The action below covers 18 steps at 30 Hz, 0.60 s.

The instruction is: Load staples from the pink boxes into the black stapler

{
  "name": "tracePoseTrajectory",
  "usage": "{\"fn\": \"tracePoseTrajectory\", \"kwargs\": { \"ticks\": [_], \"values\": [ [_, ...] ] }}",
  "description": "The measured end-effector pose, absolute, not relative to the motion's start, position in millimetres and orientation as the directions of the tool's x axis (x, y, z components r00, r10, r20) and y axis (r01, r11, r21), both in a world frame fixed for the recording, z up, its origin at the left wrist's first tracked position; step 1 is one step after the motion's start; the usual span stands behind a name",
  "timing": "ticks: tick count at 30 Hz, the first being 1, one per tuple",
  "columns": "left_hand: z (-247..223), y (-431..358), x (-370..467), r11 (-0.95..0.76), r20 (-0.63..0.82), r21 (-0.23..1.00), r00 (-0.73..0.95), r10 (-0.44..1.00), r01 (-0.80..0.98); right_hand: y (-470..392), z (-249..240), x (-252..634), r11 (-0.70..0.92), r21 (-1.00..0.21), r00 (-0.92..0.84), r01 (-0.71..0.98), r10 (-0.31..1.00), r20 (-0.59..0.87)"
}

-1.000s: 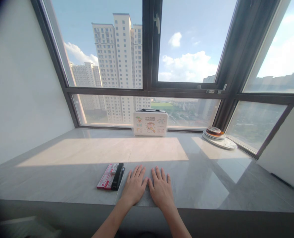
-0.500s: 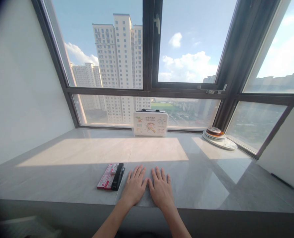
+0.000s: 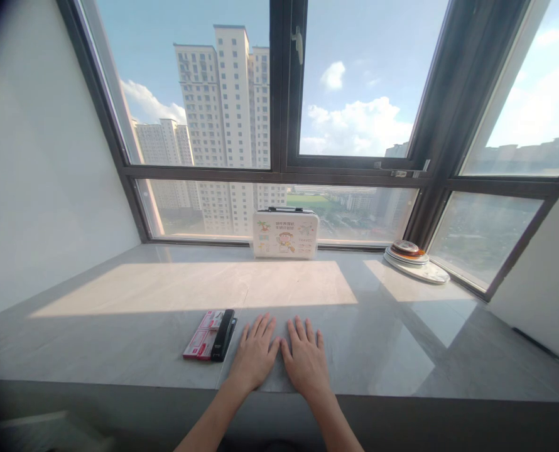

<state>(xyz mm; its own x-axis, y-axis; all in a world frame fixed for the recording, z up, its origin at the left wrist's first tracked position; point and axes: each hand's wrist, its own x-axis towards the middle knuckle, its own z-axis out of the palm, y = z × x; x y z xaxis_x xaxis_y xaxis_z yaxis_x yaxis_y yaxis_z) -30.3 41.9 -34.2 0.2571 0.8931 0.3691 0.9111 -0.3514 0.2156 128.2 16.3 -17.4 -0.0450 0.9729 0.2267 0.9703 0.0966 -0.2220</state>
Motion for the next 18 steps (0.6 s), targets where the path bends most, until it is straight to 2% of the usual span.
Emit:
{"fn": "tracePoseTrajectory", "kwargs": {
  "ticks": [18],
  "values": [
    [-33.5, 41.3, -30.8, -0.343, 0.35, 0.201, 0.259, 0.9, 0.918, 15.4, -14.4, 127.2, 0.082, -0.226, -0.036, 0.971, 0.98, 0.197]
  ]
}}
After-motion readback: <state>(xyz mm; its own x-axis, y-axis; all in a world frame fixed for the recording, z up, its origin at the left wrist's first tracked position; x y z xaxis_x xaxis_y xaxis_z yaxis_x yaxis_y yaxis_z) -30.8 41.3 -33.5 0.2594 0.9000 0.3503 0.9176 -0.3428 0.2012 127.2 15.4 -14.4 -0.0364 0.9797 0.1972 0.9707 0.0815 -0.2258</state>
